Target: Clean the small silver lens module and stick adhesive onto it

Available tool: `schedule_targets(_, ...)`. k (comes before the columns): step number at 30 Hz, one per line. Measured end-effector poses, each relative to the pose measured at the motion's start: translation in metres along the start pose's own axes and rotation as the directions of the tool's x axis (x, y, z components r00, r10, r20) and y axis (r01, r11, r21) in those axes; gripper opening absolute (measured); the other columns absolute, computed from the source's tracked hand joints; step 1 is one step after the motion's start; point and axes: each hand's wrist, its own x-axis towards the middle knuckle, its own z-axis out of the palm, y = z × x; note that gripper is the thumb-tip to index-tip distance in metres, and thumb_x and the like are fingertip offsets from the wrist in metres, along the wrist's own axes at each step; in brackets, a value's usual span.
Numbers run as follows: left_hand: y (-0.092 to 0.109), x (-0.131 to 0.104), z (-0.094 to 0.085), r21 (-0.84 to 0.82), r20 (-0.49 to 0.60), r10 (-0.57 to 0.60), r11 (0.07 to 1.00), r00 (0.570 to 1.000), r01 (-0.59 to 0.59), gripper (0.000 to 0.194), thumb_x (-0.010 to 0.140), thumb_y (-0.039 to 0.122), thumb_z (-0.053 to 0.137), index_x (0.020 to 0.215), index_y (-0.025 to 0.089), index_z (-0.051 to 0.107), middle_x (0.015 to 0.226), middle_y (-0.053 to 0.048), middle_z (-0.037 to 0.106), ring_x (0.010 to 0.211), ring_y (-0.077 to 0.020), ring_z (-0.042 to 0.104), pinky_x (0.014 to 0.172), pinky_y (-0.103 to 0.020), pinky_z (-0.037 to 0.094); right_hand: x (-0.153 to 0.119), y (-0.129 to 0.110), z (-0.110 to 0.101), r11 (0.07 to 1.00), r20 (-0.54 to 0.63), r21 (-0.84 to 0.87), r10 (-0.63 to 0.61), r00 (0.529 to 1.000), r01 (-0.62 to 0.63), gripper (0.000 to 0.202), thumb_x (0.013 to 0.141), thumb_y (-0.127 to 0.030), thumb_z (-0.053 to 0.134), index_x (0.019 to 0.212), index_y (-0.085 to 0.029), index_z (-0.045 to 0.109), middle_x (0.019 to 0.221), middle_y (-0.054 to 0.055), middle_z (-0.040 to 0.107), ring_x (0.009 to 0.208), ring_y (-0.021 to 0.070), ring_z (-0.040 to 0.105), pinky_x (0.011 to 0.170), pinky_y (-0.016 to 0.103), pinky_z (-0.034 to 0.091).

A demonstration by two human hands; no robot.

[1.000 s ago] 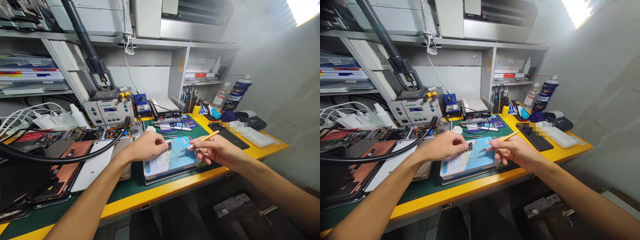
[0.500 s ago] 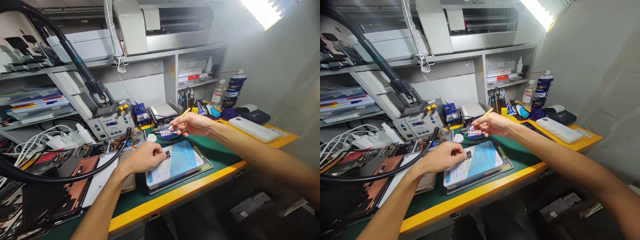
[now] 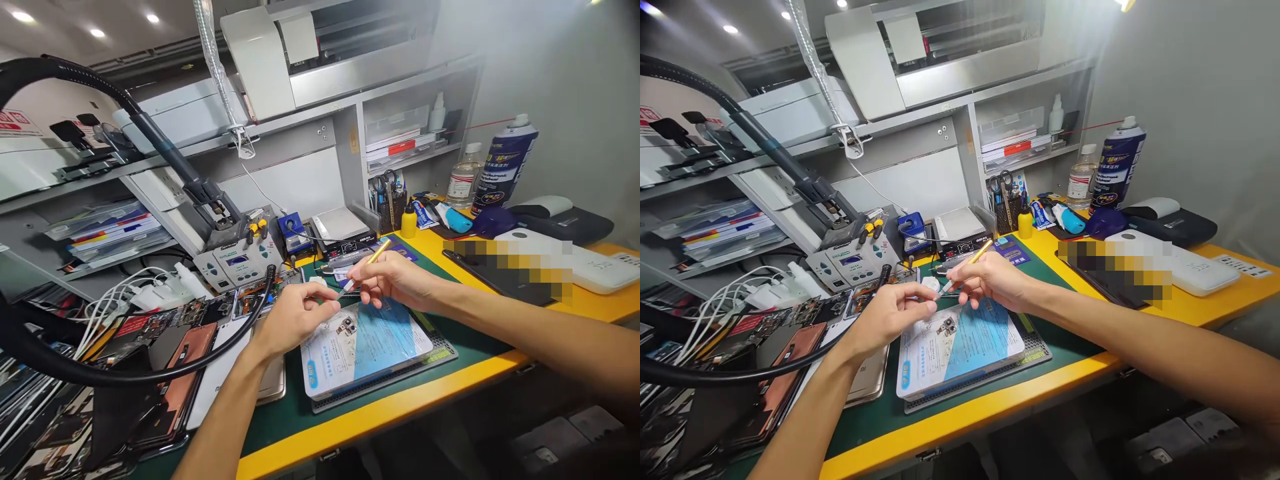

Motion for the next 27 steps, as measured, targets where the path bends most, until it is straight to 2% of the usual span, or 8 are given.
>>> schedule_targets(4, 0.005, 0.001, 0.009, -0.102, -0.065, 0.010, 0.995, 0.998, -0.017, 0.030, 0.081, 0.042, 0.065, 0.079, 0.013, 0.070, 0.065, -0.001, 0.061, 0.054, -0.0103, 0.046, 0.050, -0.023, 0.034, -0.003, 0.000, 0.001, 0.999, -0.008, 0.001, -0.039, 0.999, 0.039, 0.014, 0.074, -0.019, 0.075, 0.082, -0.009, 0.072, 0.077, 0.008, 0.072, 0.053, 0.0140, 0.065, 0.040, 0.020, 0.047)
schedule_targets(7, 0.003, 0.001, 0.010, -0.161, -0.093, 0.007, 0.987, 0.996, -0.022, 0.029, 0.080, 0.041, 0.068, 0.073, 0.013, 0.068, 0.060, 0.001, 0.057, 0.051, -0.0083, 0.042, 0.048, -0.022, 0.032, -0.001, -0.001, -0.001, 0.999, -0.008, 0.008, -0.039, 0.999, 0.039, 0.012, 0.073, -0.017, 0.075, 0.080, -0.008, 0.072, 0.075, 0.010, 0.072, 0.053, 0.0146, 0.065, 0.040, 0.020, 0.048)
schedule_targets(12, -0.011, 0.006, -0.005, -0.256, -0.178, -0.040, 0.967, 0.983, -0.007, 0.027, 0.072, 0.038, 0.077, 0.074, 0.012, 0.070, 0.060, 0.001, 0.059, 0.048, -0.0058, 0.038, 0.045, -0.021, 0.028, 0.006, -0.005, -0.013, 0.997, -0.040, 0.034, -0.072, 0.997, 0.074, 0.011, 0.077, -0.015, 0.073, 0.085, -0.008, 0.073, 0.080, 0.011, 0.073, 0.057, 0.0124, 0.064, 0.043, 0.018, 0.049)
schedule_targets(16, -0.013, -0.003, -0.018, -0.341, -0.326, -0.107, 0.940, 0.939, -0.012, 0.033, 0.068, 0.043, 0.078, 0.077, 0.012, 0.069, 0.063, 0.000, 0.059, 0.046, -0.0050, 0.035, 0.042, -0.021, 0.021, 0.008, -0.007, -0.024, 0.996, -0.040, 0.025, -0.085, 0.996, 0.086, 0.008, 0.085, -0.013, 0.067, 0.087, -0.008, 0.072, 0.077, 0.009, 0.071, 0.059, 0.0115, 0.063, 0.044, 0.017, 0.049)
schedule_targets(19, -0.011, -0.046, -0.015, -0.378, -0.423, -0.157, 0.925, 0.892, -0.017, 0.030, 0.073, 0.042, 0.076, 0.077, 0.014, 0.068, 0.061, 0.002, 0.054, 0.046, -0.0049, 0.032, 0.043, -0.021, 0.021, 0.008, -0.008, -0.028, 0.997, -0.048, 0.015, -0.076, 0.996, 0.077, 0.008, 0.087, -0.010, 0.063, 0.088, -0.007, 0.070, 0.077, 0.010, 0.070, 0.058, 0.0112, 0.061, 0.045, 0.018, 0.049)
schedule_targets(22, -0.020, -0.121, 0.000, -0.417, -0.489, -0.253, 0.908, 0.835, 0.031, 0.030, 0.076, 0.042, 0.075, 0.070, 0.015, 0.065, 0.054, 0.004, 0.045, 0.046, -0.0059, 0.032, 0.044, -0.021, 0.025, 0.006, -0.008, -0.028, 0.998, -0.051, 0.011, -0.055, 0.997, 0.056, 0.008, 0.088, -0.010, 0.063, 0.090, -0.005, 0.069, 0.083, 0.011, 0.071, 0.058, 0.0106, 0.061, 0.045, 0.018, 0.048)
schedule_targets(25, -0.043, -0.206, 0.013, -0.469, -0.550, -0.403, 0.874, 0.731, 0.129, 0.033, 0.073, 0.045, 0.077, 0.066, 0.015, 0.064, 0.058, 0.003, 0.046, 0.043, -0.0040, 0.027, 0.040, -0.020, 0.021, 0.004, -0.007, -0.024, 0.999, -0.046, 0.014, -0.037, 0.998, 0.038, 0.009, 0.087, -0.011, 0.064, 0.090, -0.004, 0.070, 0.085, 0.012, 0.071, 0.059, 0.0113, 0.062, 0.045, 0.018, 0.048)
schedule_targets(27, -0.066, -0.258, 0.017, -0.499, -0.573, -0.495, 0.843, 0.653, 0.200, 0.034, 0.070, 0.046, 0.078, 0.065, 0.015, 0.064, 0.058, 0.003, 0.046, 0.041, -0.0039, 0.025, 0.037, -0.019, 0.017, 0.003, -0.007, -0.022, 1.000, -0.038, 0.008, -0.026, 0.999, 0.027, 0.008, 0.088, -0.010, 0.065, 0.091, -0.004, 0.069, 0.088, 0.013, 0.072, 0.060, 0.0118, 0.063, 0.046, 0.019, 0.049)
